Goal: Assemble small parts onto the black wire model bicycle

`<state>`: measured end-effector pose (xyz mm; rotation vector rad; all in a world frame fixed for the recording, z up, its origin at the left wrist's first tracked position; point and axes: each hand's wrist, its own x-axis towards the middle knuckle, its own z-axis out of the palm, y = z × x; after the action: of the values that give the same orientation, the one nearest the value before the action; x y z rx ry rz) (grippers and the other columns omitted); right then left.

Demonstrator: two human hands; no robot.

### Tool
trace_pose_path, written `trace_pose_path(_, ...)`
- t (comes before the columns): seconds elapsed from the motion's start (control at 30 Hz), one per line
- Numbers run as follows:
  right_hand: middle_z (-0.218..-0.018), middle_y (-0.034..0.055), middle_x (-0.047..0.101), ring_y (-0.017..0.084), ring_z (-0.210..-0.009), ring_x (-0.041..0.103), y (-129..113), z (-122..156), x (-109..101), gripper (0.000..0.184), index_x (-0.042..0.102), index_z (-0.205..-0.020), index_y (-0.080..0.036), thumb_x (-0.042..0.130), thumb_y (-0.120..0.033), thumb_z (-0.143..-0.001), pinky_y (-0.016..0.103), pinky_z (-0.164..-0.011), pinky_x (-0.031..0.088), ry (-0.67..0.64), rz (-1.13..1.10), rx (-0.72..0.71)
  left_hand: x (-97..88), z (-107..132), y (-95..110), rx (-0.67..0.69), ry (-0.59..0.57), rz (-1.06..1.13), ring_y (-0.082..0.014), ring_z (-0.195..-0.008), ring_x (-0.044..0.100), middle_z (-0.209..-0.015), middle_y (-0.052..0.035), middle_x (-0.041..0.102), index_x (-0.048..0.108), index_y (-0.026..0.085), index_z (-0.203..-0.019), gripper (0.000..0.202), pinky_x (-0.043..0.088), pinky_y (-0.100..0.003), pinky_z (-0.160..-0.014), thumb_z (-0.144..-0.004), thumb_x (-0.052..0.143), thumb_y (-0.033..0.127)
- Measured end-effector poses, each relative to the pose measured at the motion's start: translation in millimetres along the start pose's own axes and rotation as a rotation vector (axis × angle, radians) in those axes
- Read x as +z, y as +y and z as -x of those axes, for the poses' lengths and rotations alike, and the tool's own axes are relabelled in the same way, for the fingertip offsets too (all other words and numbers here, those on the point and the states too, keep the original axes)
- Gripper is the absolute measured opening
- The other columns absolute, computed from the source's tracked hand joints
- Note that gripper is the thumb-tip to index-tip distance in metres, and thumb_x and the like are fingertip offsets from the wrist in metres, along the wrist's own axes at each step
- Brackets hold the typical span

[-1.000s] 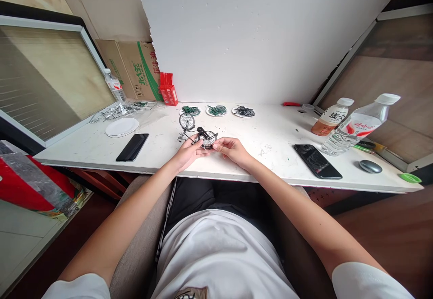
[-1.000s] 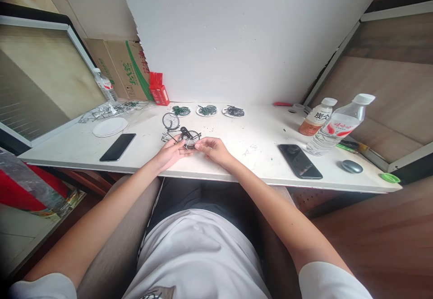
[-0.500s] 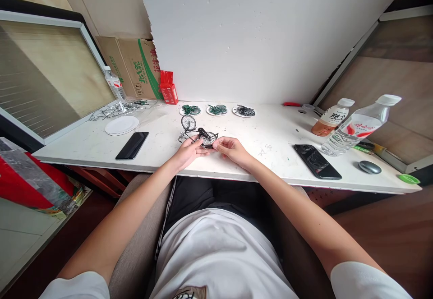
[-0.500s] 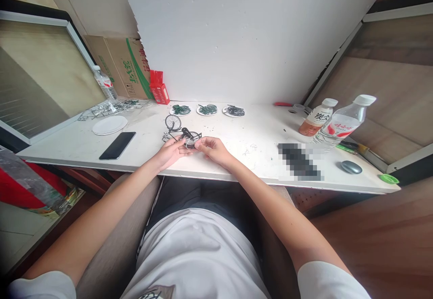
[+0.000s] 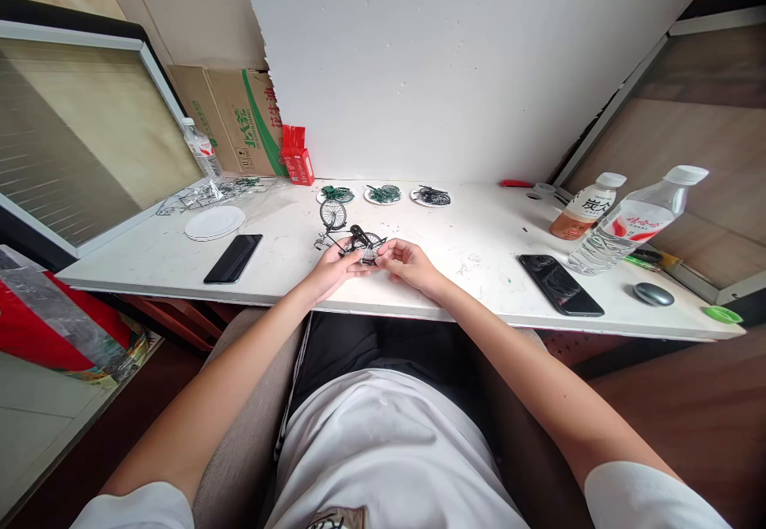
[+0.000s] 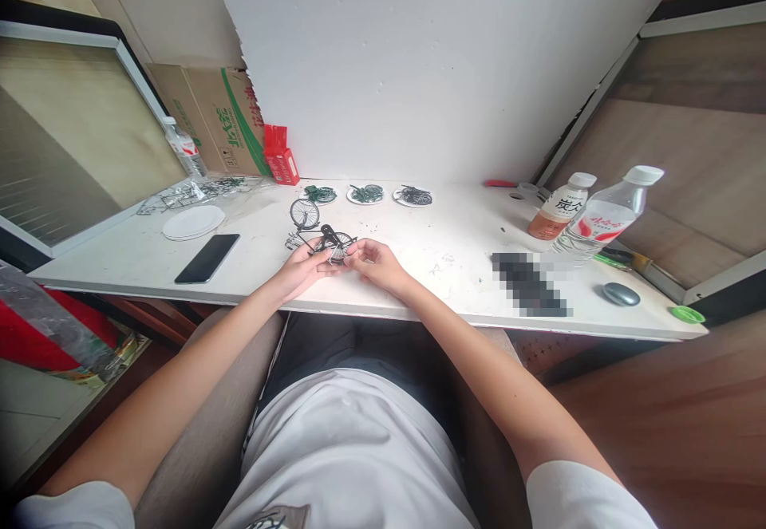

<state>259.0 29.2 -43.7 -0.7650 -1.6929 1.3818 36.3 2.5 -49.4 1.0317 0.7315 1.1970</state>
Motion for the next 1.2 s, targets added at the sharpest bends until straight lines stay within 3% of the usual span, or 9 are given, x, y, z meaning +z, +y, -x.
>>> trace_pose_path(0.2,-0.083,-0.0007,0.063,0.016,-0.074,0.058,-1,-1,1,0.052,0.062,-0.111,-0.024,0.091,-0.052,-0.078,0.025,-0.051,0.048,0.064,-0.02,-0.018,0.2,1,-2,0.036,-0.003,-0.034,-0.027,-0.099,0.081,-0.125,-0.0117,0.077,0.06,0.021,-0.13,0.057,0.06,-0.049,-0.1,-0.084,0.091,0.032)
trace_pose_path(0.37,-0.09,0.0044,0.07,0.016,-0.077,0.06,-1,-2,0,0.044,0.072,-0.1,-0.019,0.086,-0.057,-0.082,0.025,-0.056,0.046,0.131,0.096,-0.033,2.8,2,-1,0.041,-0.015,-0.075,-0.0295,-0.105,0.08,-0.127,-0.0131,0.077,0.059,0.02,-0.133,0.06,0.061,-0.047,-0.098,-0.085,0.09,0.034)
trace_pose_path(0.73,-0.086,0.0064,0.078,0.017,-0.075,0.064,8,-3,-3,0.044,0.078,-0.089,-0.018,0.08,-0.062,-0.087,0.029,-0.069,0.05,0.112,0.237,-0.066,6.9,3,-4,0.055,0.025,-0.193,-0.028,-0.094,0.082,-0.101,-0.0065,0.08,0.056,0.02,-0.141,0.074,0.065,-0.048,-0.095,-0.08,0.094,0.037)
trace_pose_path(0.93,-0.086,0.0055,0.077,0.018,-0.077,0.065,8,-4,-3,0.041,0.073,-0.087,-0.019,0.079,-0.059,-0.088,0.031,-0.073,0.051,0.101,0.223,-0.092,6.1,3,-3,0.073,0.032,-0.204,-0.0272,-0.098,0.08,-0.11,-0.0099,0.08,0.063,0.017,-0.133,0.068,0.065,-0.048,-0.096,-0.076,0.096,0.036)
trace_pose_path(1.2,-0.074,0.0013,0.069,0.014,-0.067,0.055,5,-2,-1,0.041,0.071,-0.086,-0.018,0.081,-0.058,-0.085,0.029,-0.064,0.044,0.103,0.236,-0.098,8.7,2,-4,0.093,0.06,-0.221,-0.0259,-0.095,0.078,-0.112,-0.0115,0.08,0.068,0.016,-0.125,0.062,0.066,-0.048,-0.092,-0.075,0.096,0.038)
